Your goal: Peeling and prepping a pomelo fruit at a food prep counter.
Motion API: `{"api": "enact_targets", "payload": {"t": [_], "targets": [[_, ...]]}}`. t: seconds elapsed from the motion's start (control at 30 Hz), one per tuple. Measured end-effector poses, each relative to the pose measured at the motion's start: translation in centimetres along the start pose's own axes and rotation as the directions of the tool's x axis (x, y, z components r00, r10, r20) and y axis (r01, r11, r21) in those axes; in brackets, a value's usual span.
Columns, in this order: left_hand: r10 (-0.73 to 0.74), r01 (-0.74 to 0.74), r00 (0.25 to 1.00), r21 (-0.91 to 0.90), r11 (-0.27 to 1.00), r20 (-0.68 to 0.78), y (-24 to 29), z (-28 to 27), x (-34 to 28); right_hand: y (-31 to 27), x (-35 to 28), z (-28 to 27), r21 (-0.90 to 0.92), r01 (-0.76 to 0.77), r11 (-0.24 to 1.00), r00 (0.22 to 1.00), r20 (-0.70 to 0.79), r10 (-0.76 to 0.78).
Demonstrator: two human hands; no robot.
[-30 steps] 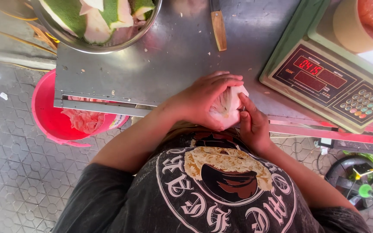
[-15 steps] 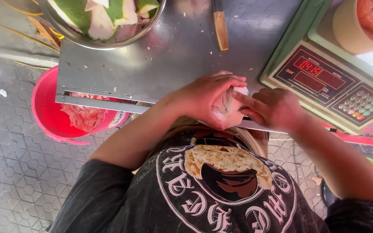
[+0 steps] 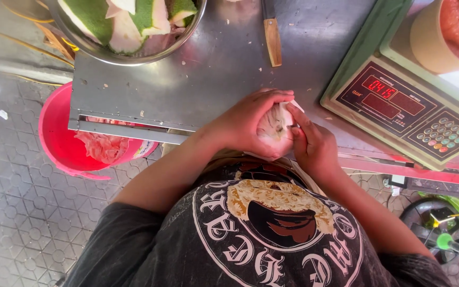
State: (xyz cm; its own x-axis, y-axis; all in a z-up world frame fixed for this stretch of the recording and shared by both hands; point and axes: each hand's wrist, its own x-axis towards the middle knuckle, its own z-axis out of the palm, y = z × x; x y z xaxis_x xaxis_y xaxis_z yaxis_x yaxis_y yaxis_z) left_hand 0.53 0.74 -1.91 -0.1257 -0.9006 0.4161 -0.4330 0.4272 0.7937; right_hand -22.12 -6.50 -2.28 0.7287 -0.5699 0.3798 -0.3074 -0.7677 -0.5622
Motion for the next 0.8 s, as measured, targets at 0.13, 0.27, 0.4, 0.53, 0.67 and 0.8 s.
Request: {"api": "enact_targets", "payload": {"t": [0.13,0.27,0.4,0.53,0.67,0.8], "targets": [[-0.036,0.038,0.997,-0.024,0.999,0.068,-0.3,-0.5,-0.1,-1.4,1.4,-1.1,0.024,-0.118,0.993,0.993,0.029,0.118],[-0.062,0.061,0.997,0.014,0.998,0.035,0.4,-0.5,-1.0,-0.6,1.5,-3.5,0.051,-0.157,0.986,0.966,0.215,0.142],[-0.137,0.149,0.985,0.113,0.982,-0.109,1.5,-0.5,-2.4,2.1,-0.3,-4.8,0.048,-0.26,0.964,0.932,0.275,0.238],[-0.285,0.314,0.943,0.18,0.932,-0.171,2.2,-1.4,-2.7,4.2,-1.1,-1.2,0.008,-0.364,0.931,0.917,0.18,0.357],[-0.373,0.382,0.924,0.257,0.888,-0.084,2.3,-2.7,-2.0,4.4,-0.4,0.5,-0.036,-0.197,0.98,0.974,0.108,0.199],[-0.357,0.369,0.928,0.38,0.848,-0.103,3.1,-2.5,-0.2,1.4,0.5,0.0,0.151,-0.094,0.984,0.989,0.123,0.076]]}}
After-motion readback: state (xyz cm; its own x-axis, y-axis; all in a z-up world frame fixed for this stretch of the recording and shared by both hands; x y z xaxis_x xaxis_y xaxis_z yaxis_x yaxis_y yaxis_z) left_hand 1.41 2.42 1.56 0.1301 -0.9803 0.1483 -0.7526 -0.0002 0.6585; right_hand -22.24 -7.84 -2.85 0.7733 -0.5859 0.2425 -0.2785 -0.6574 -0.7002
